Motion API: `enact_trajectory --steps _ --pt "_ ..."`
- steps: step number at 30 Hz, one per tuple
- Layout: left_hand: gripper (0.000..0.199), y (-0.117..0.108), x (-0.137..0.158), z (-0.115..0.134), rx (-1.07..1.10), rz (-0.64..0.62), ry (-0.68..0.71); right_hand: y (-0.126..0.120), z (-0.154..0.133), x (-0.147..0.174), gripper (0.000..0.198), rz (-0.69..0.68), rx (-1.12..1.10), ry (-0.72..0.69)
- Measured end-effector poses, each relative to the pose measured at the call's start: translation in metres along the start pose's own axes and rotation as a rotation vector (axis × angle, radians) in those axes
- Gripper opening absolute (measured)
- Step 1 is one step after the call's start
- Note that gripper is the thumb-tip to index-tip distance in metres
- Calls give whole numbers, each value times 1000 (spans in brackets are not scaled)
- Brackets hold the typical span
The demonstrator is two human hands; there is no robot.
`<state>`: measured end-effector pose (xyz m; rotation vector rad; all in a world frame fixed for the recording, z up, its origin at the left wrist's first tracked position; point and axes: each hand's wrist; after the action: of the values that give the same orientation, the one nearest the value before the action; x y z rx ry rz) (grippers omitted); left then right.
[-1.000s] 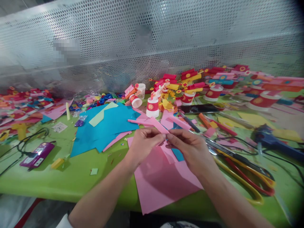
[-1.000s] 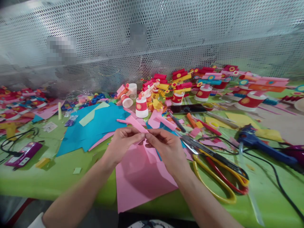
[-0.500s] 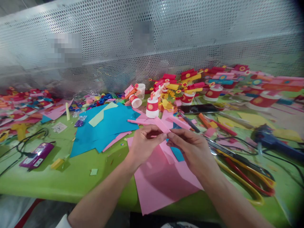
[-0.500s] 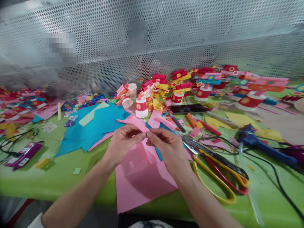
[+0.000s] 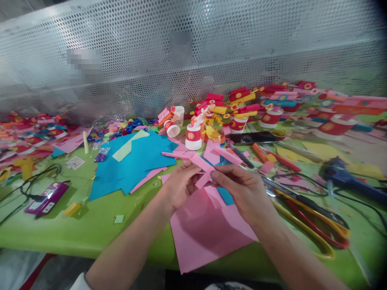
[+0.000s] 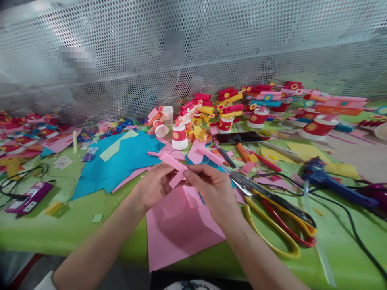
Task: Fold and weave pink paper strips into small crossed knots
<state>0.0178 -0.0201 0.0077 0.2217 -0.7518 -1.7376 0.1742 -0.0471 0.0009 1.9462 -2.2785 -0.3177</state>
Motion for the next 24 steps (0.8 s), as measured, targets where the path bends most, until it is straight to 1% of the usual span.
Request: enact_trajectory --steps 4,8,13,16,19,24 --pt "16 -4 1 -1 12 -17 10 -1 -1 1 21 -2 16 12" --pt "19 -5 0 -1 -20 7 -5 0 -2 2 20 -2 40 1" --pt "18 -4 0 -1 -56 -14 20 0 -3 2 18 -19 61 -11" --pt "20 -3 2 0 -69 -29 14 -2 -1 2 17 -26 68 -31" --pt "21 -2 2 0 -88 -18 21 -4 1 2 15 -28 90 -69" --pt "20 -3 0 -1 -108 -79 63 -2 0 2 17 -38 122 -95"
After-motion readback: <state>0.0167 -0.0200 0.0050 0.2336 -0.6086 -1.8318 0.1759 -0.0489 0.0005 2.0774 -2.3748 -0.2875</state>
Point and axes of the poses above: each hand's wrist, its own x-axis away from the middle knuckle, its own y-axis out of the palm, z = x × y, and after that the axes turned 5 degrees about z, right-handed
